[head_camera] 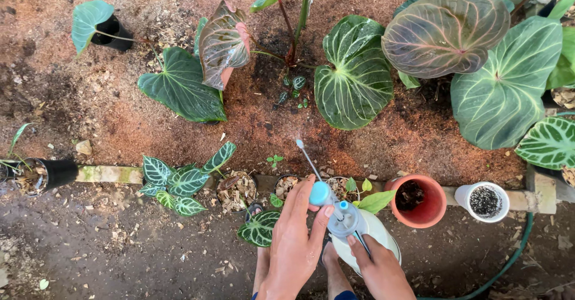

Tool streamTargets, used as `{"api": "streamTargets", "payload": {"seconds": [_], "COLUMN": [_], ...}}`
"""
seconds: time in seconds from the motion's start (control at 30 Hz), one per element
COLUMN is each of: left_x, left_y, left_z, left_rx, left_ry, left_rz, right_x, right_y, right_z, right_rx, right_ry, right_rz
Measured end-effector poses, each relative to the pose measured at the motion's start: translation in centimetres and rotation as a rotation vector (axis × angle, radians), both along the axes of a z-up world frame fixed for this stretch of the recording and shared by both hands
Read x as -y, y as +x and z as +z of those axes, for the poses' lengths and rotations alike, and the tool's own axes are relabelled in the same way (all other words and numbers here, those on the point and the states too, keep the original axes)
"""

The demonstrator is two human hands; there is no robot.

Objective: The person uses a handheld pressure sprayer to mist water onto various potted plants and the surrounding soil in a garden area. They move between different plant beds, spraying the leaves and soil of several large-leafed plants and smaller potted seedlings.

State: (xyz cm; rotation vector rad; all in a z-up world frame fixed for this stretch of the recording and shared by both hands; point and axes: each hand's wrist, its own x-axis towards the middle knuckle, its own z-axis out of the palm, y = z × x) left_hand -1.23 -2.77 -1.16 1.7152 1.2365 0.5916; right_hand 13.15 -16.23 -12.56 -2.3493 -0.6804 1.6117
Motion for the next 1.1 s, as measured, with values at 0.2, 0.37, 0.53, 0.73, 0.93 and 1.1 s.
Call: {"api": "streamTargets", "payload": {"seconds": [0.2, 0.37, 0.53, 0.73, 0.93, 1.1], "left_x": [0.1, -0.1, -1.9, -2.8, -3.0, -2.1], "left_y": [-1.2, -0.7, -1.2, -3.4, -0.5, -0.2], "left_z": [3.3, 4.5, 6.2, 10.2, 4.4, 2.2], "left_rx": [-0.096, -0.126, -0.125, -0.218, -0.192, -0.1], "left_ry": [0.066, 0.262, 0.468, 0.553, 0.41, 0.33], "left_rz": [-0.1, -0.076, -0.018, 0.178, 0.039, -0.075], "right_x": [0.5, -1.9, -4.6, -6.0, -6.3, -6.0], "right_y": [-0.3, -0.3, -0.2, -0.2, -1.0, -0.1], "right_z": [1.0, 3.4, 5.4, 5.1, 4.5, 4.2], "right_rx": [0.07, -0.02, -0.073, 0.045, 0.065, 0.1], "right_ry": [0.332, 0.477, 0.504, 0.584, 0.412, 0.515], "right_rz": [0.122, 0.107, 0.124, 0.208, 0.142, 0.144]}}
